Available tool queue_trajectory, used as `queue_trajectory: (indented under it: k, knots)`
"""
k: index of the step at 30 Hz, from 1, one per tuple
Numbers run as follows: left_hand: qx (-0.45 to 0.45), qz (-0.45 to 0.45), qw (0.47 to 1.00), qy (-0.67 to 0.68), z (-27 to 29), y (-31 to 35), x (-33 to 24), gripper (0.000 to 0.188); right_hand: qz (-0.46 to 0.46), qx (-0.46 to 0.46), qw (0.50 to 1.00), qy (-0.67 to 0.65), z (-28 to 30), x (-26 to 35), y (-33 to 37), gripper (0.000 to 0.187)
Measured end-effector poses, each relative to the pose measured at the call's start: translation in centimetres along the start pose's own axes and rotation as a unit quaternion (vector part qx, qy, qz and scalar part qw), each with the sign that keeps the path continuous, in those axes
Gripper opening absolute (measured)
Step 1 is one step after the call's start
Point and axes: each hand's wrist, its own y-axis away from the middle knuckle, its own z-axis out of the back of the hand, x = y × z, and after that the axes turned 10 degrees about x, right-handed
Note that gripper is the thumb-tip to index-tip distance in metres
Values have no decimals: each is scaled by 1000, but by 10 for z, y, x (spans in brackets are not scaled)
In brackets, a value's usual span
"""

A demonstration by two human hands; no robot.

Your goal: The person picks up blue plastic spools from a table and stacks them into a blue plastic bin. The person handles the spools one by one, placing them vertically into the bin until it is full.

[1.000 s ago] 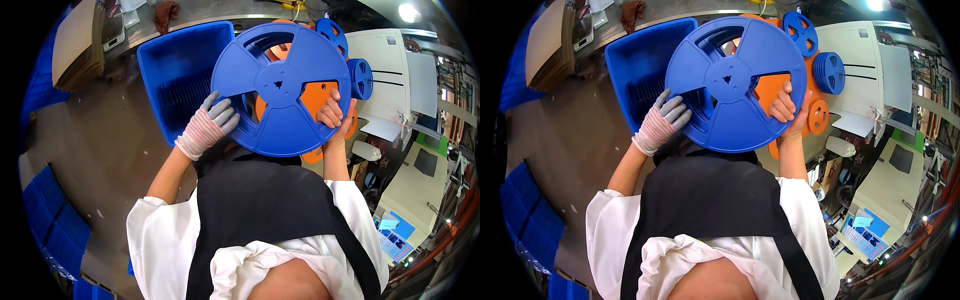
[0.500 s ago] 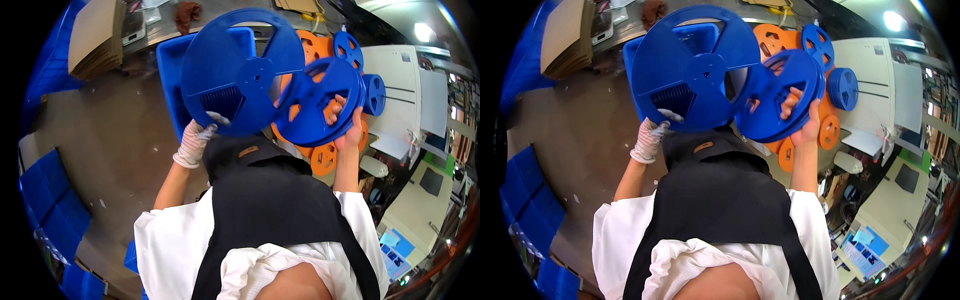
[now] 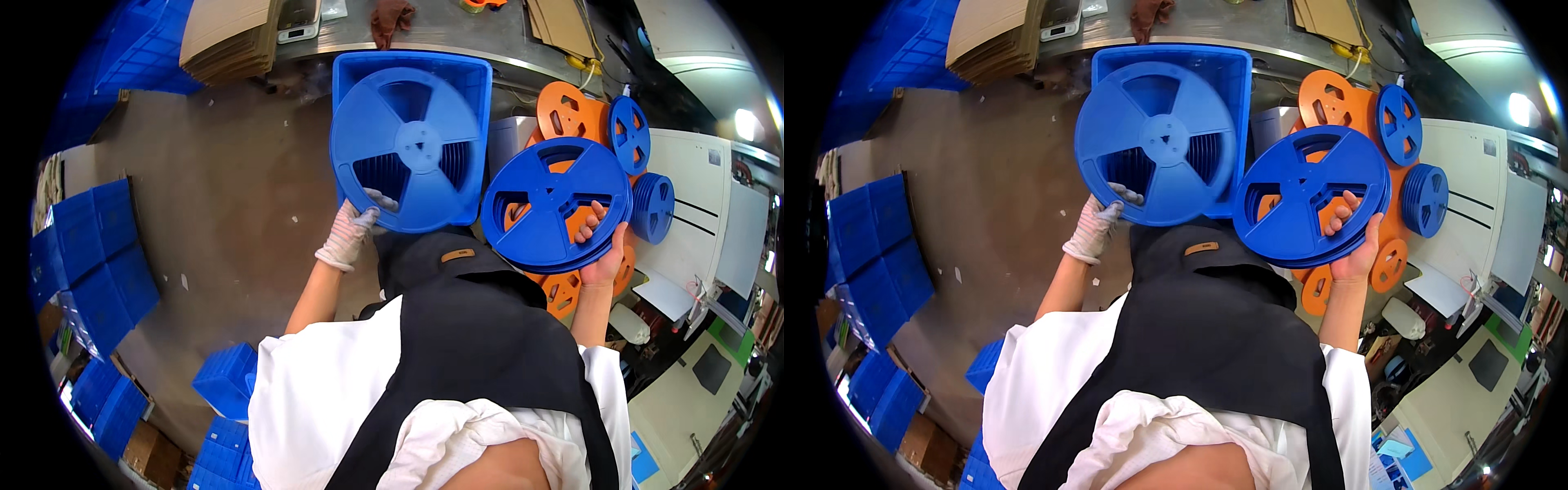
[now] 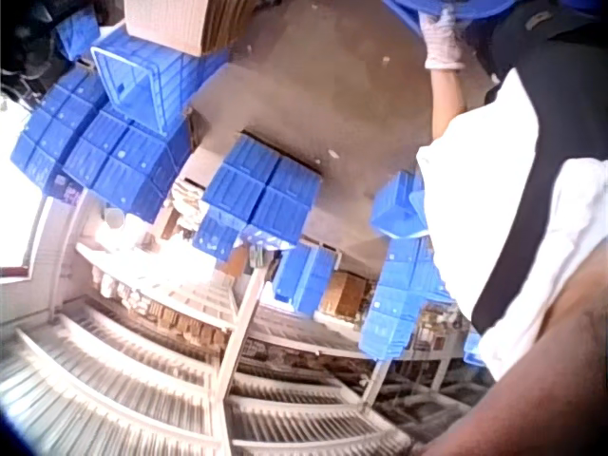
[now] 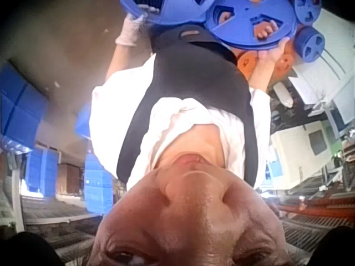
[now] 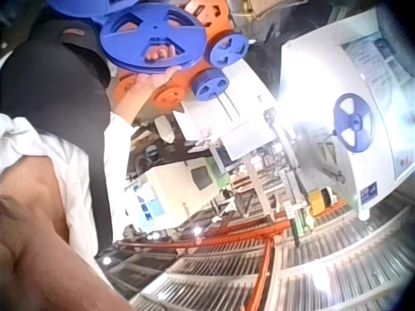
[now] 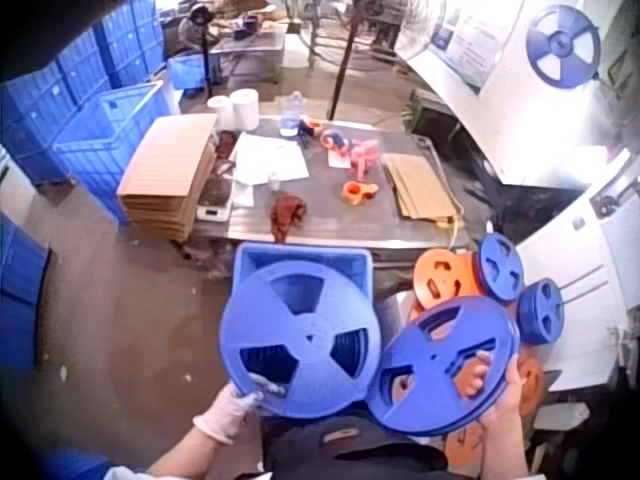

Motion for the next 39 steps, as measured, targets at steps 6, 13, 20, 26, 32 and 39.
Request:
queue_trajectory:
  k: [6, 13, 20, 26, 32, 39]
  knots:
    - [-169, -22, 884, -435, 108, -33, 85, 29, -23, -11, 1000, 13, -1, -13, -4, 63]
    - [-277, 116, 742, -600, 100, -62, 75, 35, -28, -25, 999, 14, 5, -13, 5, 63]
    - [-315, 203, 737, -563, 106, -94, 83, 44, -34, -49, 998, 37, -7, -17, 9, 62]
    - [-309, 168, 754, -555, 98, -93, 85, 104, 7, 22, 1000, 13, -10, -16, 16, 62]
    - [-240, -72, 742, -622, 79, -80, 77, 91, 63, 90, 989, -99, -2, 5, 26, 56]
    - [109, -378, 579, -714, -50, -62, -21, 71, 56, 226, 939, -254, -4, 8, 28, 42]
